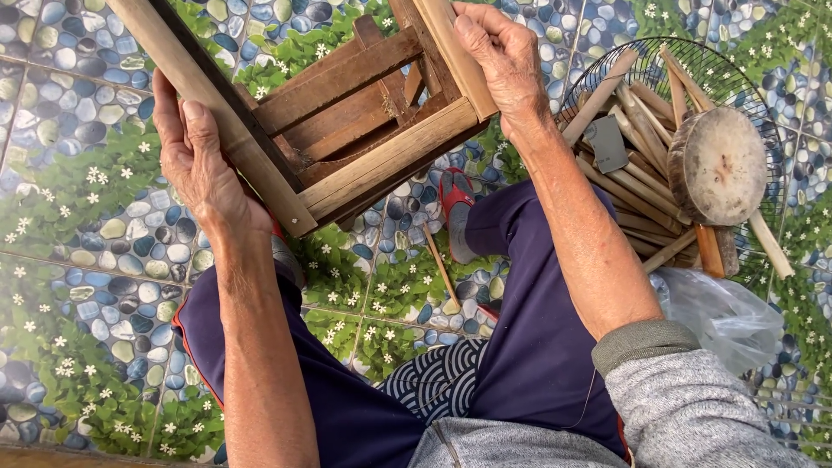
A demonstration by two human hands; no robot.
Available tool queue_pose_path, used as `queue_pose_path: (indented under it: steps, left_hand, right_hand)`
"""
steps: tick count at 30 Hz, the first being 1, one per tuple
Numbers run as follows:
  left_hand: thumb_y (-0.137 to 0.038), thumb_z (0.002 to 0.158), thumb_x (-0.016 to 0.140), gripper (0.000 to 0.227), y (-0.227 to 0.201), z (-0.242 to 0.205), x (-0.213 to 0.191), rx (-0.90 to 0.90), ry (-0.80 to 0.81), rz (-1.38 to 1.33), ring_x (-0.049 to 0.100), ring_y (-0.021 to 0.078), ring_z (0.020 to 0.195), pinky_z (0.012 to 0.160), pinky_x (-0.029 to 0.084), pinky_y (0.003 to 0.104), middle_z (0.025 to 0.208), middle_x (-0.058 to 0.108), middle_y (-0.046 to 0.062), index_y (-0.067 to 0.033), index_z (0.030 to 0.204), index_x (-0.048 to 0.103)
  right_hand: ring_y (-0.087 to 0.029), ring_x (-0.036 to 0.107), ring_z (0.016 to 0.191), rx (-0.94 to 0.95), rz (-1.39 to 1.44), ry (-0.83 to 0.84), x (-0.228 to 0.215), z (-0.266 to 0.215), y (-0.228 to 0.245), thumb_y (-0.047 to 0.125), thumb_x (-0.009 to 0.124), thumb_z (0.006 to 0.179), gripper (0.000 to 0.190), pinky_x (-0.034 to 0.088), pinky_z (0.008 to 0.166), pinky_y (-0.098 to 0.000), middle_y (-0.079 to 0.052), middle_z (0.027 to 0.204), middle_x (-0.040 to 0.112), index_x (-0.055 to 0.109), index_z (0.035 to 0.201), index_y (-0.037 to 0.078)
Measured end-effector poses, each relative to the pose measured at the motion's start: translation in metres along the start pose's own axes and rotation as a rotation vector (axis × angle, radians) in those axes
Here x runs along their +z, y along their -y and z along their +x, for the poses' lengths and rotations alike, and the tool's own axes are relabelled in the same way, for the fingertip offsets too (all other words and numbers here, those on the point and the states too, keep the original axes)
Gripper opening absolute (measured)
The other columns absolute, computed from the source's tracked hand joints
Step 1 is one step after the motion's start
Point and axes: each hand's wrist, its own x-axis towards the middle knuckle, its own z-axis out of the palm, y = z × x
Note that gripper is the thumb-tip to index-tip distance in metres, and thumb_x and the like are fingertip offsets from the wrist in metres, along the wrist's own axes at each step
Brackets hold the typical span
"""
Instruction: Using a hand saw to cut a wooden piece on a small stool while sitting on a low stool.
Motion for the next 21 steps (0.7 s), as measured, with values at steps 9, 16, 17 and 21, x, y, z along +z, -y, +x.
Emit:
queue_pose_path:
  steps: [9,16,17,21]
  left_hand:
    - [-0.043,0.101,0.074,0.064,-0.001,0.0,-0.001,0.01,0.005,0.026,0.069,0.014,0.12,0.109,0.067,0.032,0.145,0.066,0.001,-0.0203,0.155,0.049]
    - [-0.04,0.109,0.072,0.057,0.003,0.0,-0.004,0.101,0.083,0.019,0.062,0.0161,0.133,0.119,0.057,0.033,0.154,0.058,0.002,-0.0178,0.156,0.048]
    - [-0.04,0.109,0.072,0.057,0.002,0.001,-0.004,0.101,0.084,0.02,0.062,0.0161,0.133,0.119,0.057,0.033,0.154,0.058,0.002,-0.0178,0.156,0.048]
    - [-0.04,0.11,0.07,0.055,0.005,0.001,-0.007,0.1,0.092,0.031,0.063,0.0186,0.134,0.119,0.059,0.034,0.155,0.057,0.004,-0.0182,0.155,0.048]
  right_hand:
    - [-0.026,0.061,0.133,-0.063,0.017,0.038,0.0,0.0,-0.001,0.034,0.065,0.109,0.043,0.055,0.117,-0.0381,-0.01,0.142,0.061,0.057,0.141,0.006]
    - [-0.031,0.058,0.137,-0.107,-0.015,0.036,-0.003,-0.001,-0.01,0.033,0.066,0.11,0.042,0.054,0.121,-0.0406,-0.012,0.144,0.059,0.057,0.142,0.008]
    - [-0.031,0.058,0.137,-0.107,-0.013,0.034,-0.003,0.0,-0.012,0.033,0.066,0.11,0.042,0.054,0.121,-0.0406,-0.012,0.144,0.059,0.057,0.142,0.008]
    - [-0.025,0.062,0.131,-0.095,-0.066,0.004,-0.005,0.001,-0.016,0.036,0.068,0.107,0.046,0.054,0.114,-0.0359,-0.012,0.14,0.063,0.058,0.14,0.005]
